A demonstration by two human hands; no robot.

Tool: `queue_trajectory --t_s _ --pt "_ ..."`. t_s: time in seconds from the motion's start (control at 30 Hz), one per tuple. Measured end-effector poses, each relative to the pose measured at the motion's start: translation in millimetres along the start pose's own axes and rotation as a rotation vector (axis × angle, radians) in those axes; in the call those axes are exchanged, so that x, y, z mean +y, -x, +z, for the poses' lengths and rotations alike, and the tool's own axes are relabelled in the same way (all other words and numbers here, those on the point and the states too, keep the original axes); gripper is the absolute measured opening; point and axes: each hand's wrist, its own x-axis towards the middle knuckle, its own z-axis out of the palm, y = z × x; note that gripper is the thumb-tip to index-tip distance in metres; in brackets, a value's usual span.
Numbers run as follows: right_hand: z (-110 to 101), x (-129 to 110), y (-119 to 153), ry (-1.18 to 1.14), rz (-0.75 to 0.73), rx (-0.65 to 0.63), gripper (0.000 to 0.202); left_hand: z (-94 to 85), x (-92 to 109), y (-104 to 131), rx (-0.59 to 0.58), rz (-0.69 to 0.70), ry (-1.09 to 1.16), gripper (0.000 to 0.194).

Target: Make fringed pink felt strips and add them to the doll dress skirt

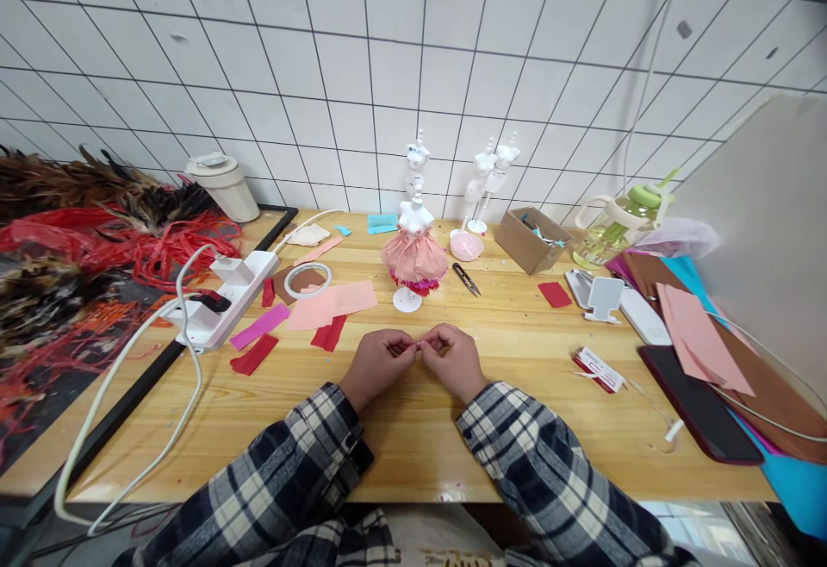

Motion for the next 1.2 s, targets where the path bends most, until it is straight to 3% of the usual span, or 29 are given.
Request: queue_trajectory --t_s 0.2,0.33,0.5,0.73,0.93,1.07,1.2 --pt "-1.8 0.6 -3.0 -0.199 0.115 -0.059 0.014 -2.0 1.3 0.4 -0.015 -0.021 0.068 0.019" --pt "-5.2 0.9 -3.4 -0.212 0.075 -0.055 0.015 -4.3 -2.0 1.6 -0.069 -0.017 0.201 0.025" --pt "-7.2 -0.8 -1.8 -0.13 -0.002 -0.044 0.013 -4.2 -4.6 2.2 -0.052 -0.056 0.275 0.025" --pt "-9.4 -2.2 -1.1 -0.02 -0.069 -0.114 0.017 -2.8 -5.8 -1.2 0.032 -0.048 0.198 0.015" --pt "-8.8 0.6 -0.9 0.142 -0.145 -0.093 0.012 -3.7 -2.7 0.2 0.009 -0.042 0.063 0.019" --pt "-5.7 -2.5 -0.2 0.118 -0.101 -0.064 0.008 -2.0 0.7 2.1 -0.004 -0.014 0.022 0.018" --pt "-4.2 -0.5 -3.4 -0.126 0.074 -0.04 0.012 -3.1 1.3 2.3 -0.013 -0.023 0.145 0.015"
